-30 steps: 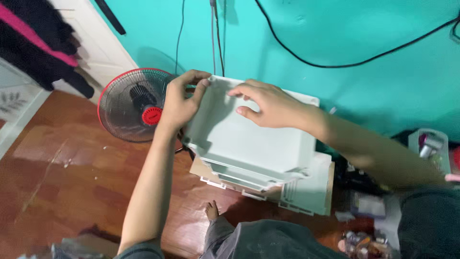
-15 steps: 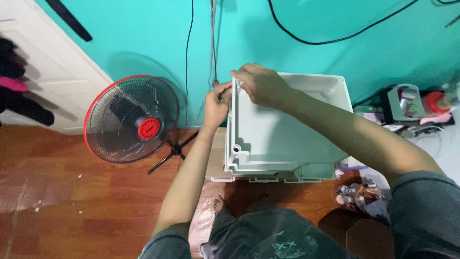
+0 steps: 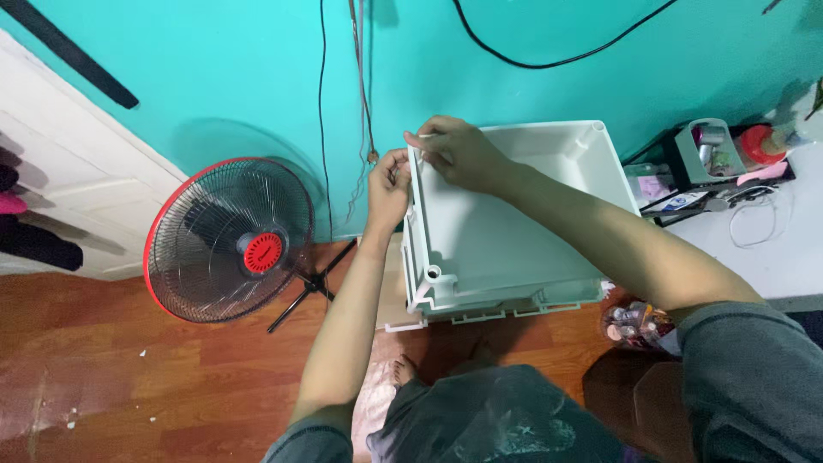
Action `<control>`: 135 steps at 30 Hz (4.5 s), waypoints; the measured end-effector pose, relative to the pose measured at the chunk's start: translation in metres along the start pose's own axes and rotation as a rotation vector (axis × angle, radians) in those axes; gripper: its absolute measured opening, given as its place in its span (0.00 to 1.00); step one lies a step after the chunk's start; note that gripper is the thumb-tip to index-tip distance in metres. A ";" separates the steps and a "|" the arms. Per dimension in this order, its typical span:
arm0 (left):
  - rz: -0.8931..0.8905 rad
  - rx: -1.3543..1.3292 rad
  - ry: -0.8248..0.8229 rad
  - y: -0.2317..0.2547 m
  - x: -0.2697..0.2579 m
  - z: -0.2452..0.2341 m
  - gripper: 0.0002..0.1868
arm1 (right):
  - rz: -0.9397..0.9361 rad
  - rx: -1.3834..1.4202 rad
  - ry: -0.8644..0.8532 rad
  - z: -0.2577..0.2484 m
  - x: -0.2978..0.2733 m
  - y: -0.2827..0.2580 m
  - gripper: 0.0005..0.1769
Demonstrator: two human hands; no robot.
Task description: The person assembles a white plastic shelving unit by inserting vertical poles into the corners of the trays and stacking them. They then secure the structure by attaching small plastic clips to the poles.
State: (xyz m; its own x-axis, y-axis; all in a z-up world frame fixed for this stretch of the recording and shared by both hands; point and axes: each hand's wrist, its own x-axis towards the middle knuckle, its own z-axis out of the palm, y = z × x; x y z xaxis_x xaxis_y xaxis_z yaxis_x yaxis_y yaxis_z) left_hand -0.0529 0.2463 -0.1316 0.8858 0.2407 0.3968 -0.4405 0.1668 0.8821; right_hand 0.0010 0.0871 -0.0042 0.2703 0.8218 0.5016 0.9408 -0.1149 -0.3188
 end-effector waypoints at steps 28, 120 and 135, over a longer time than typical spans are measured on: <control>-0.599 0.136 -0.121 0.056 0.045 0.013 0.44 | 1.444 0.202 -0.088 -0.124 -0.118 0.102 0.31; -0.553 0.186 0.385 -0.021 -0.308 0.086 0.16 | 1.310 1.061 0.751 0.082 -0.431 -0.088 0.25; -0.649 0.182 -0.029 -0.155 -0.338 0.229 0.15 | 1.479 1.137 0.500 0.044 -0.504 -0.064 0.24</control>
State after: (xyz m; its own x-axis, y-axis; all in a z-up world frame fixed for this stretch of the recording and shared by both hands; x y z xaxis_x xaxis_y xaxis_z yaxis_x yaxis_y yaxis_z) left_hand -0.2501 -0.0802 -0.3441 0.9672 0.1196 -0.2239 0.2120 0.1048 0.9716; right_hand -0.2047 -0.2948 -0.2717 0.8245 0.1939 -0.5316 -0.5519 0.0678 -0.8312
